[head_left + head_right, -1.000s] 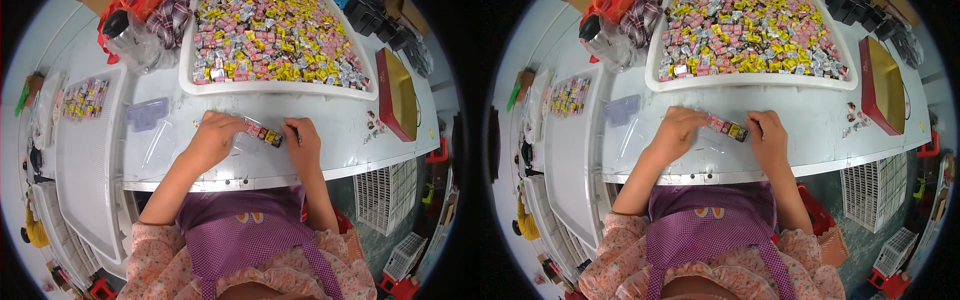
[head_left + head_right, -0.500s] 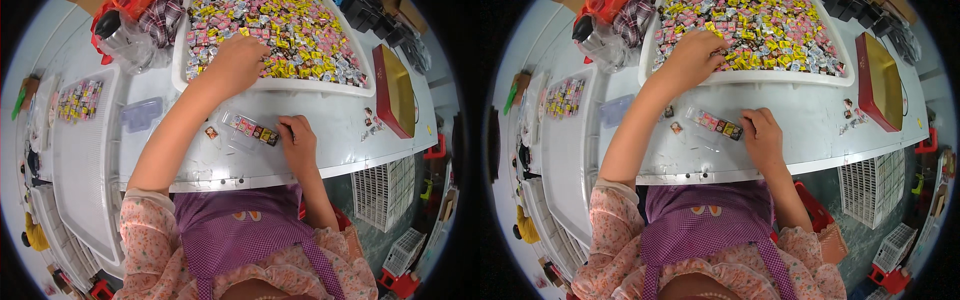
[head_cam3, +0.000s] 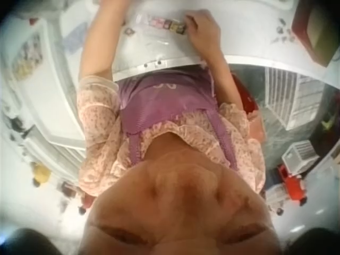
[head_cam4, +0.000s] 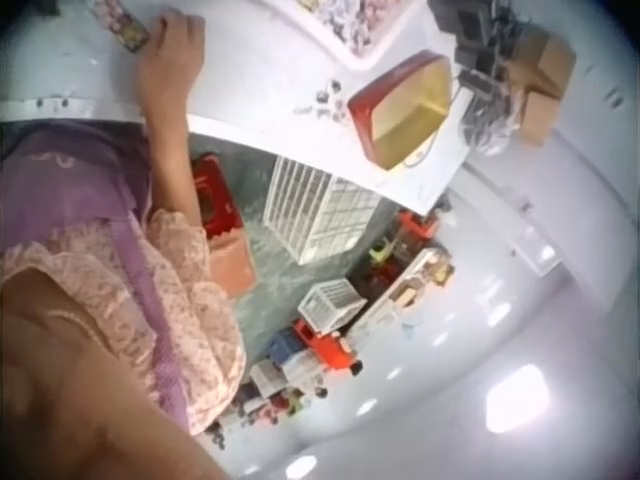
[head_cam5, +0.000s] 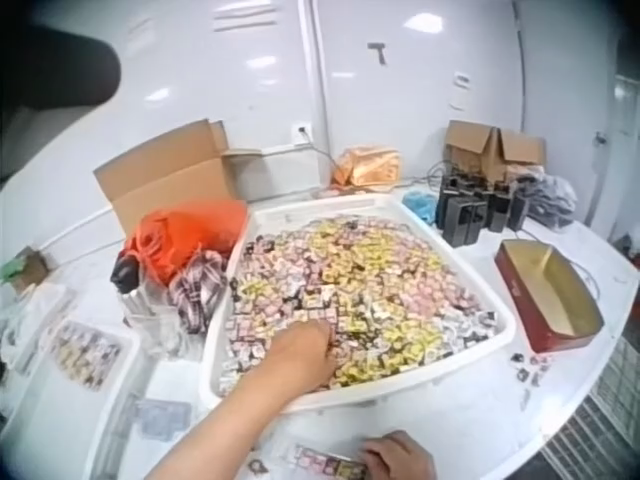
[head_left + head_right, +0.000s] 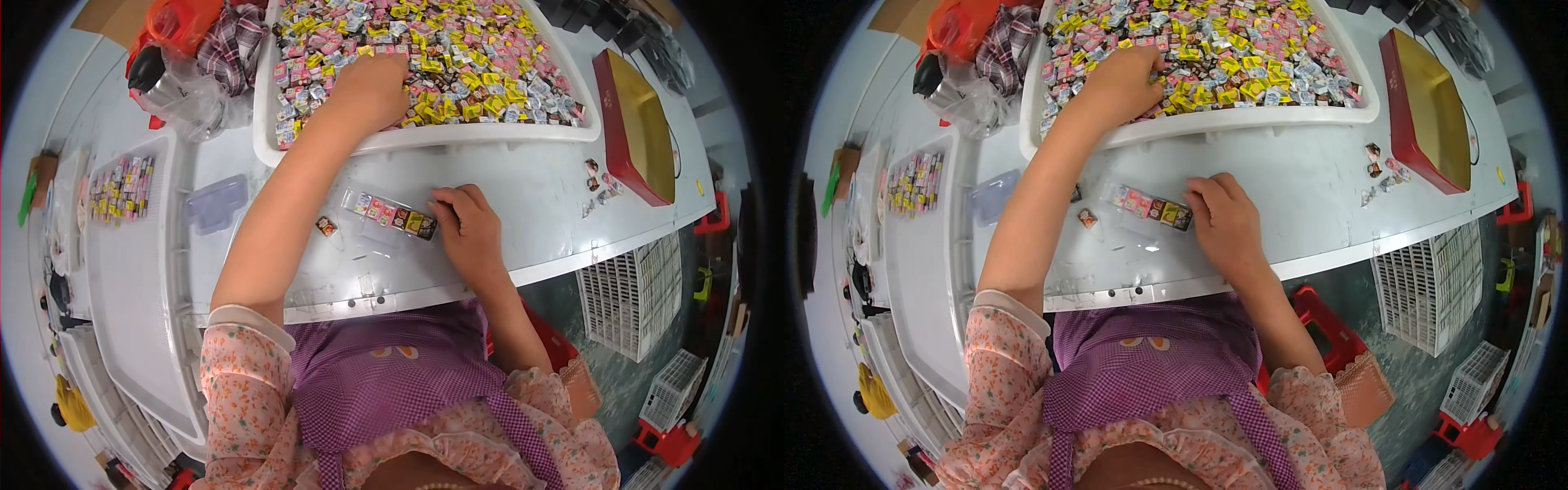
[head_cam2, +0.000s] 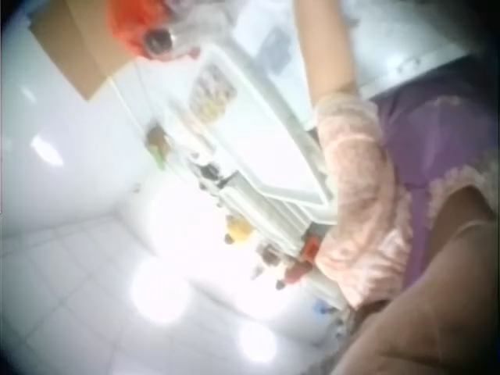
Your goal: Sorting and arranging small character tiles into sets on a workbench and placing them in a container.
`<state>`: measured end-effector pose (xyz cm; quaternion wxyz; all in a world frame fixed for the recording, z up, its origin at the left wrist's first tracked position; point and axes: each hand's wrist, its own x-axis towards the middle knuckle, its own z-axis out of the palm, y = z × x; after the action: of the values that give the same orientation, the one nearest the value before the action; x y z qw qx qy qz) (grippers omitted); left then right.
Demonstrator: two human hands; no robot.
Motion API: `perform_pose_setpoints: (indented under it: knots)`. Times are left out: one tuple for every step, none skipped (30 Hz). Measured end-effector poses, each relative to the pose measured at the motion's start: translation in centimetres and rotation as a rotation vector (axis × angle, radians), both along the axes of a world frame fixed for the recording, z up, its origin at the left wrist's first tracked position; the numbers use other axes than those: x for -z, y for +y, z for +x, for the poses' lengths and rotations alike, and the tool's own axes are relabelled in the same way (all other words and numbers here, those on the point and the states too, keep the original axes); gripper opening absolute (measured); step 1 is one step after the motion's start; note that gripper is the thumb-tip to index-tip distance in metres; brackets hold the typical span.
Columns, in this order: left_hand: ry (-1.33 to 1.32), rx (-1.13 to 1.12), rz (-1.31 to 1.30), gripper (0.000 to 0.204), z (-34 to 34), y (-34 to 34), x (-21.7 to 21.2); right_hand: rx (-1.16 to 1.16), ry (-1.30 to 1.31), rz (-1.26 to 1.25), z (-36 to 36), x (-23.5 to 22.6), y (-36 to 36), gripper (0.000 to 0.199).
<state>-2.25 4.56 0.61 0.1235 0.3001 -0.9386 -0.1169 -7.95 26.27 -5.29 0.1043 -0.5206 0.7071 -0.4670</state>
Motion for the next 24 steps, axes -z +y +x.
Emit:
perform_pose_setpoints:
  knots:
    - [0.020, -0.012, 0.022, 0.022, -0.1, 0.1, 0.0, -0.001, 0.000, 0.001, 0.0, 0.0, 0.1, 0.011]
    - [0.019, -0.012, 0.022, 0.022, -0.1, 0.0, 0.5, -0.006, -0.001, 0.001, 0.1, -0.1, 0.0, 0.011]
    - [0.096, 0.014, -0.007, 0.021, -0.3, -0.1, 1.3, -0.007, -0.002, 0.001, 0.2, -0.1, 0.0, 0.011]
    - [0.174, 0.038, -0.036, 0.021, -0.4, -0.3, 1.8, -0.008, 0.004, 0.011, 0.3, -0.2, 0.0, 0.011]
    - [0.173, 0.038, -0.033, 0.021, -0.7, -0.5, 1.9, -0.008, 0.010, 0.022, 0.3, -0.2, -0.1, 0.011]
    - [0.161, 0.046, -0.047, 0.020, -1.0, -0.6, 2.0, -0.010, 0.008, 0.026, 0.3, -0.2, -0.2, 0.011]
    - [0.148, 0.053, -0.059, 0.018, -1.3, -0.7, 2.2, -0.011, 0.014, 0.026, 0.2, -0.2, -0.2, 0.011]
    - [0.142, 0.043, -0.051, 0.018, -1.4, -0.9, 2.4, -0.017, 0.016, 0.031, 0.3, -0.2, -0.1, 0.011]
    - [0.162, 0.101, -0.084, 0.018, -1.6, -1.2, 2.5, -0.028, 0.009, 0.042, 0.2, -0.2, -0.1, 0.011]
    - [0.180, 0.158, -0.116, 0.019, -1.7, -1.3, 2.8, -0.021, 0.038, 0.027, -0.1, -0.2, -0.4, 0.011]
    - [-0.016, 0.136, -0.018, 0.020, -2.3, 0.1, 0.8, 0.006, 0.056, 0.029, -0.3, 0.1, 0.0, 0.011]
    - [-0.026, 0.117, -0.007, 0.020, -2.1, -0.6, 1.6, -0.014, 0.047, 0.038, 0.0, -0.3, -0.1, 0.011]
    - [0.077, 0.158, -0.200, 0.016, -2.2, -2.0, 2.7, -0.017, 0.012, 0.038, 0.2, -0.8, -0.2, 0.012]
    - [0.180, 0.207, -0.391, 0.017, -2.3, -2.7, 3.7, -0.012, -0.020, 0.042, 0.3, -0.9, -0.4, 0.012]
    - [0.076, 0.075, -0.251, 0.019, -2.6, -0.8, 1.5, 0.009, -0.021, 0.053, 0.0, -0.6, -0.3, 0.012]
    - [0.075, 0.082, -0.238, 0.019, -2.9, -0.9, 1.9, 0.016, -0.024, 0.065, -0.1, -0.5, -0.3, 0.012]
    - [0.072, 0.075, -0.227, 0.018, -2.8, -1.0, 1.5, 0.020, -0.051, 0.050, 0.0, -0.6, -0.4, 0.012]
    - [0.071, 0.069, -0.217, 0.018, -2.8, -0.9, 1.3, 0.025, -0.077, 0.034, 0.0, -0.6, -0.4, 0.012]
    - [0.074, 0.017, -0.176, 0.017, -2.5, -0.7, 1.1, 0.026, -0.074, 0.038, 0.1, -0.6, -0.4, 0.012]
    - [0.078, 0.019, -0.174, 0.017, -2.2, -0.7, 1.1, 0.026, -0.100, 0.038, 0.2, -0.7, -0.4, 0.013]
    - [0.107, 0.024, -0.146, 0.016, -2.0, -0.7, 1.0, 0.026, -0.125, 0.038, 0.2, -0.7, -0.5, 0.013]
    - [0.136, 0.028, -0.118, 0.015, -1.9, -0.7, 0.9, 0.028, -0.122, 0.038, 0.1, -0.7, -0.4, 0.013]
    - [0.136, 0.028, -0.118, 0.015, -1.8, -0.7, 0.9, 0.027, -0.107, 0.039, 0.1, -0.5, -0.3, 0.013]
    - [0.193, 0.073, -0.140, 0.015, -1.6, -0.7, 0.9, 0.026, -0.093, 0.039, 0.1, -0.4, -0.2, 0.013]
